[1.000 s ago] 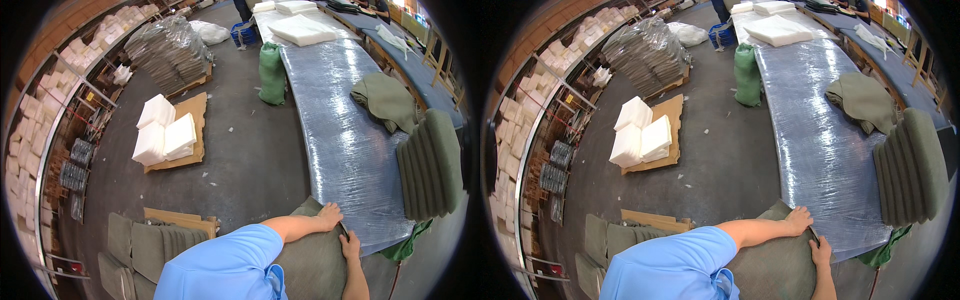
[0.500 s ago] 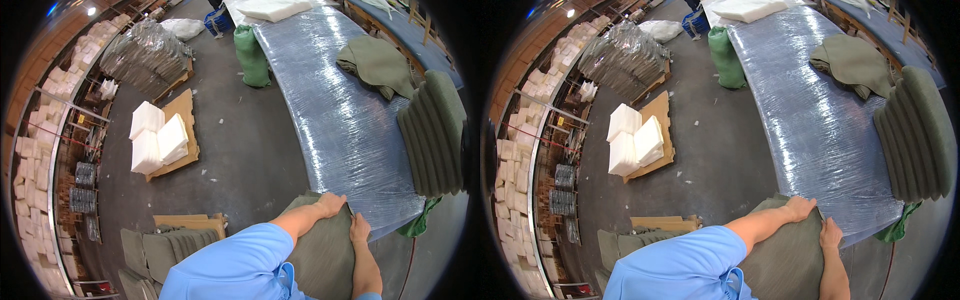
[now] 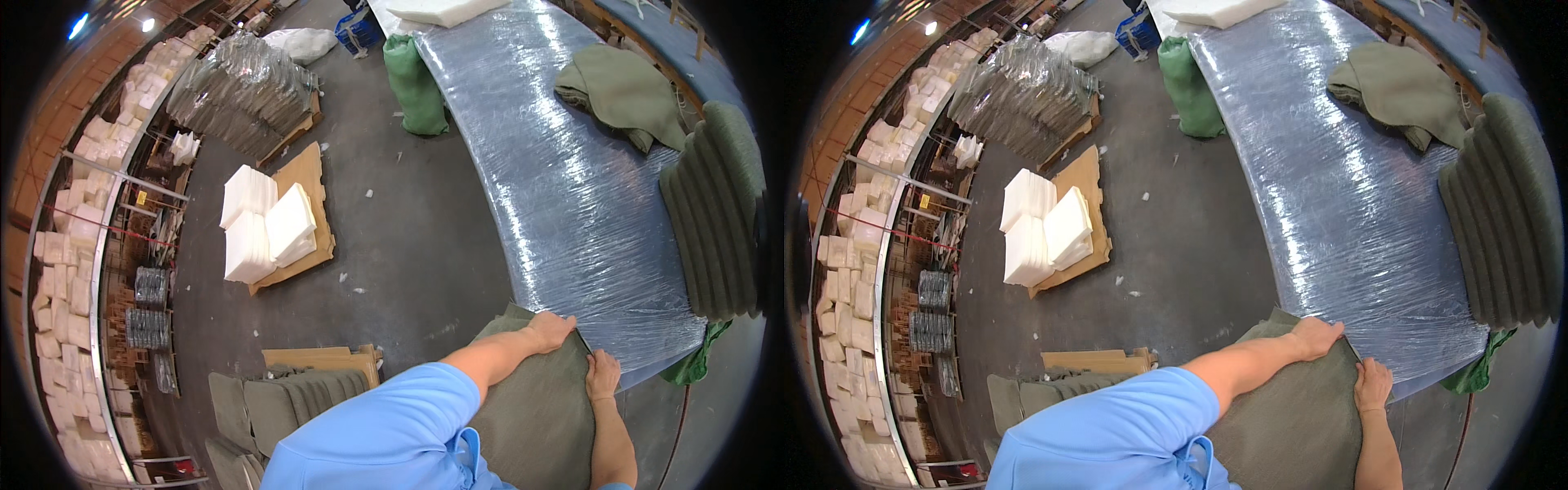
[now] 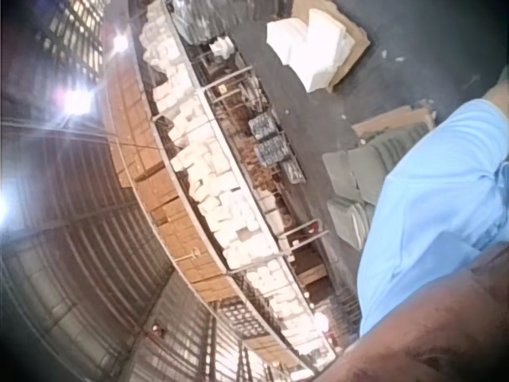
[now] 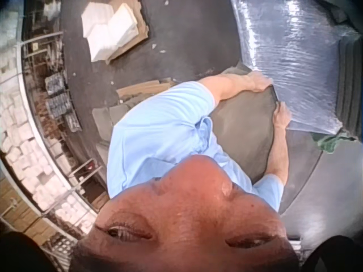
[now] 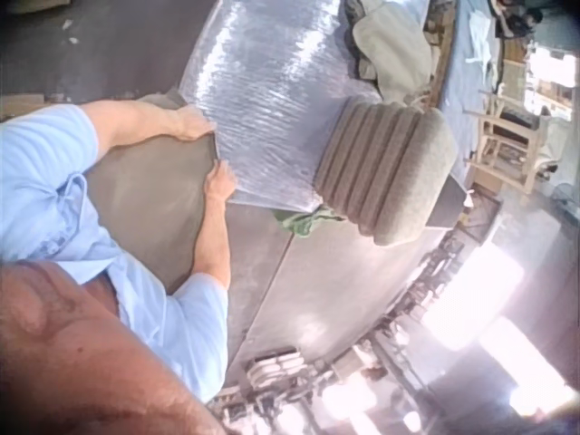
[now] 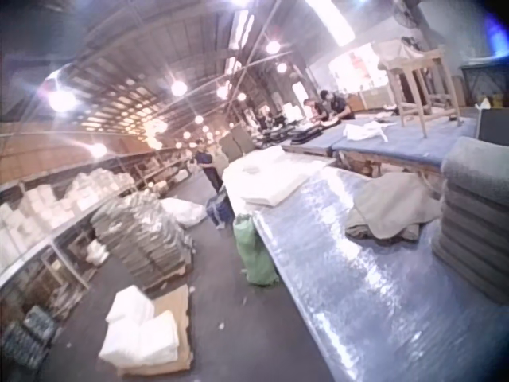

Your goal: The person folds green fabric pieces and stacks them on a table. Then they place white foam pads on the table, add loose white stuffing from a green bag onto the foam, and cover the foam with a white sheet. The person works by hand in a warehouse setting.

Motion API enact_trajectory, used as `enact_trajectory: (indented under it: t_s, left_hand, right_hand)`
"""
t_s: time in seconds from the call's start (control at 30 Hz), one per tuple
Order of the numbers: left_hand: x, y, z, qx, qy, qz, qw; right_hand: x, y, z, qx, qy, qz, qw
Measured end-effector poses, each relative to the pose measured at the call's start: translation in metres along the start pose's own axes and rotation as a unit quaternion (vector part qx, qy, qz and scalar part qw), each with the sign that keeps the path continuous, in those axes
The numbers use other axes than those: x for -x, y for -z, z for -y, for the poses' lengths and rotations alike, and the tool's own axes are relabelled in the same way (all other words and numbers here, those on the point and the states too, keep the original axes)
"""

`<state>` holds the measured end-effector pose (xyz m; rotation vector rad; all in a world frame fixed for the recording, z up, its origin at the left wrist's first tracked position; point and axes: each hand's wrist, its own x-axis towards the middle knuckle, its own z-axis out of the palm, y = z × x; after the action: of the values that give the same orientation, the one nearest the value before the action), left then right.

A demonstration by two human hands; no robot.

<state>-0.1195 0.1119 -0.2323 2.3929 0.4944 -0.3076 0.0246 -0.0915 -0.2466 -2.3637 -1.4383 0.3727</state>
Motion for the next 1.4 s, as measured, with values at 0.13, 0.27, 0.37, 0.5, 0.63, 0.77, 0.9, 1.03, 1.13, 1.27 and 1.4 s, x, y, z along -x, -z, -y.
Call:
enact_trajectory:
  t_s: [0.13, 0.27, 0.37, 0.5, 0.63, 0.77, 0.9, 1.03, 1.13, 1.27, 1.4]
  left_hand:
    - [0.002, 0.008, -0.005, -0.008, 0.012, -0.001, 1.0]
    - [0.016, 0.033, -0.015, -0.125, -0.014, 0.005, 0.992]
    - [0.044, 0.113, -0.027, -0.041, 0.092, 0.058, 0.993]
    - [0.105, 0.102, 0.038, 0.082, 0.191, 0.214, 0.955]
    - [0.098, 0.068, 0.032, 0.187, 0.349, 0.192, 0.898]
    - [0.078, 0.076, 0.031, 0.224, 0.403, 0.225, 0.858]
    - [0.066, 0.062, 0.048, 0.223, 0.425, 0.198, 0.854]
    - [0.054, 0.05, 0.063, 0.192, 0.436, 0.204, 0.855]
    - [0.048, 0.047, 0.071, 0.122, 0.439, 0.223, 0.862]
    - [0.049, 0.042, 0.075, 0.148, 0.415, 0.208, 0.873]
    - [0.068, 0.035, 0.089, 0.161, 0.414, 0.087, 0.892]
  right_hand:
    - [0.005, 0.005, 0.008, 0.081, 0.024, 0.019, 0.996]
    - [0.023, 0.038, 0.021, 0.076, -0.045, 0.006, 0.996]
    - [0.058, 0.09, 0.006, -0.008, -0.258, 0.057, 0.964]
    - [0.074, 0.134, 0.017, -0.165, -0.455, 0.262, 0.835]
    - [0.071, 0.125, 0.026, -0.261, -0.529, 0.288, 0.754]
    - [0.062, 0.099, 0.014, -0.216, -0.55, 0.301, 0.749]
    - [0.048, 0.09, 0.005, -0.259, -0.533, 0.313, 0.742]
    - [0.045, 0.071, -0.014, -0.219, -0.549, 0.322, 0.74]
    - [0.037, 0.067, -0.011, -0.168, -0.53, 0.34, 0.758]
    - [0.042, 0.063, -0.02, -0.096, -0.492, 0.359, 0.787]
    - [0.049, 0.069, -0.018, -0.17, -0.523, 0.29, 0.783]
